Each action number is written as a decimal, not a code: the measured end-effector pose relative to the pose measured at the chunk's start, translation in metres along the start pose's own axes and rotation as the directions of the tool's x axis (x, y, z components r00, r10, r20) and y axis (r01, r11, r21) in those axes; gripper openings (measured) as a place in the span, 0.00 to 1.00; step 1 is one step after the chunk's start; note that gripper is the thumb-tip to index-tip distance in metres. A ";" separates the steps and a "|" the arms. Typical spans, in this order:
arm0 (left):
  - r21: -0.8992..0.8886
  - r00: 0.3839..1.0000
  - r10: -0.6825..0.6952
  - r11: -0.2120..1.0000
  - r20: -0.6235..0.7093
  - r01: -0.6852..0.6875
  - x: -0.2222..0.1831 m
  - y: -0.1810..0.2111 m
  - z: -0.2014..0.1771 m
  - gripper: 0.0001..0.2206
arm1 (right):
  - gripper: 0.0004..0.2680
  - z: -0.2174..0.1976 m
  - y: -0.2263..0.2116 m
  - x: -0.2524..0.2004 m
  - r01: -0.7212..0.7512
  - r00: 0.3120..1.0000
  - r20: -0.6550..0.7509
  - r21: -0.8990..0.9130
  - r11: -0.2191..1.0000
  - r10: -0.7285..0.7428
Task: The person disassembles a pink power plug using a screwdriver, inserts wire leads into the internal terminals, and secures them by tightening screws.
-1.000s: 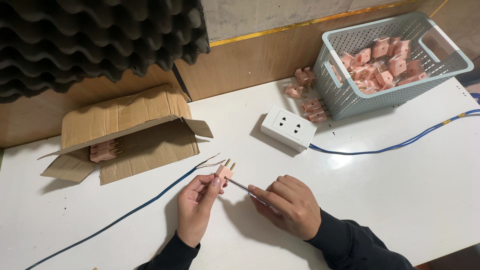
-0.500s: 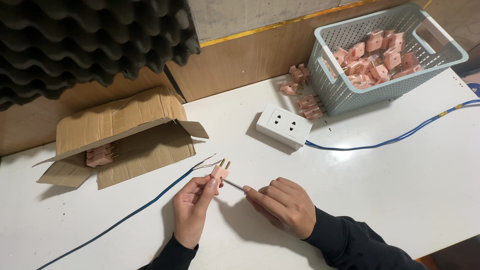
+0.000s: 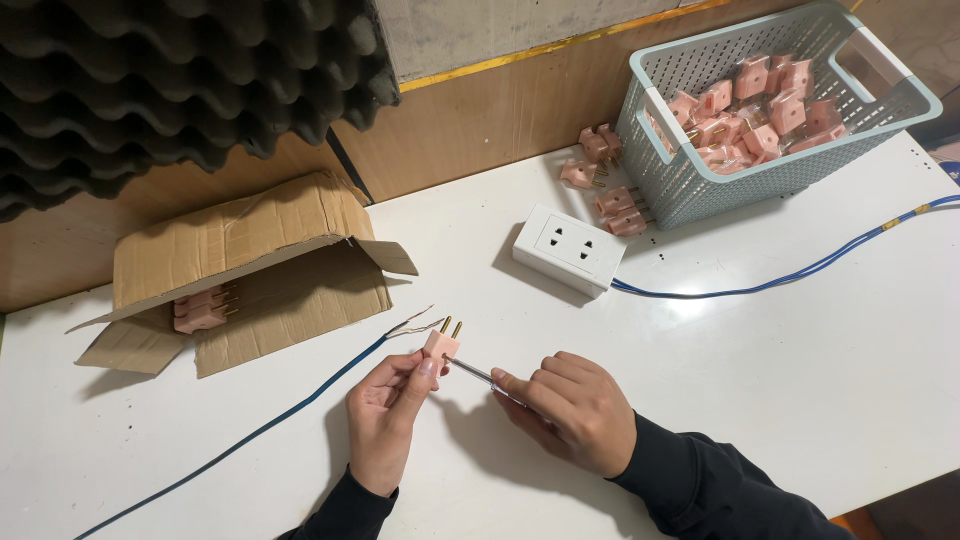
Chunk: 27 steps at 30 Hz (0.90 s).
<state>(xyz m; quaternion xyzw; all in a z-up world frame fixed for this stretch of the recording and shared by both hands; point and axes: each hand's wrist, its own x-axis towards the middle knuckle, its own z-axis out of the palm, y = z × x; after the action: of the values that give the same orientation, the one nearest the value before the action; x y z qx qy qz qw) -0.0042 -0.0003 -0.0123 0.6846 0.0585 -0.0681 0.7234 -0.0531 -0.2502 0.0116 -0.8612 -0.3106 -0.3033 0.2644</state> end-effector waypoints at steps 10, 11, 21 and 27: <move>-0.066 0.999 -0.009 0.998 -0.047 0.006 -0.001 -0.001 0.003 0.10 | 0.12 0.007 -0.003 -0.008 -0.255 0.966 -0.019 0.087 0.963 0.258; -0.068 0.999 -0.008 0.998 -0.048 0.005 -0.001 -0.002 0.003 0.10 | 0.12 0.006 -0.003 -0.005 -0.253 0.967 -0.018 0.087 0.963 0.256; -0.085 0.992 0.112 0.989 -0.057 -0.117 -0.002 -0.015 0.001 0.09 | 0.06 0.017 0.001 -0.011 -0.285 0.958 0.009 0.140 0.948 0.286; -0.081 0.989 0.136 0.987 -0.061 -0.140 -0.003 -0.016 0.000 0.08 | 0.06 0.016 -0.003 -0.004 -0.266 0.961 -0.055 0.081 0.960 0.271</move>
<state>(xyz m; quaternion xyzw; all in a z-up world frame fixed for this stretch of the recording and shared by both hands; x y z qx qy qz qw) -0.0096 -0.0016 -0.0272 0.6573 0.0337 0.0036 0.7529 -0.0516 -0.2392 -0.0012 -0.8748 -0.1929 -0.2809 0.3444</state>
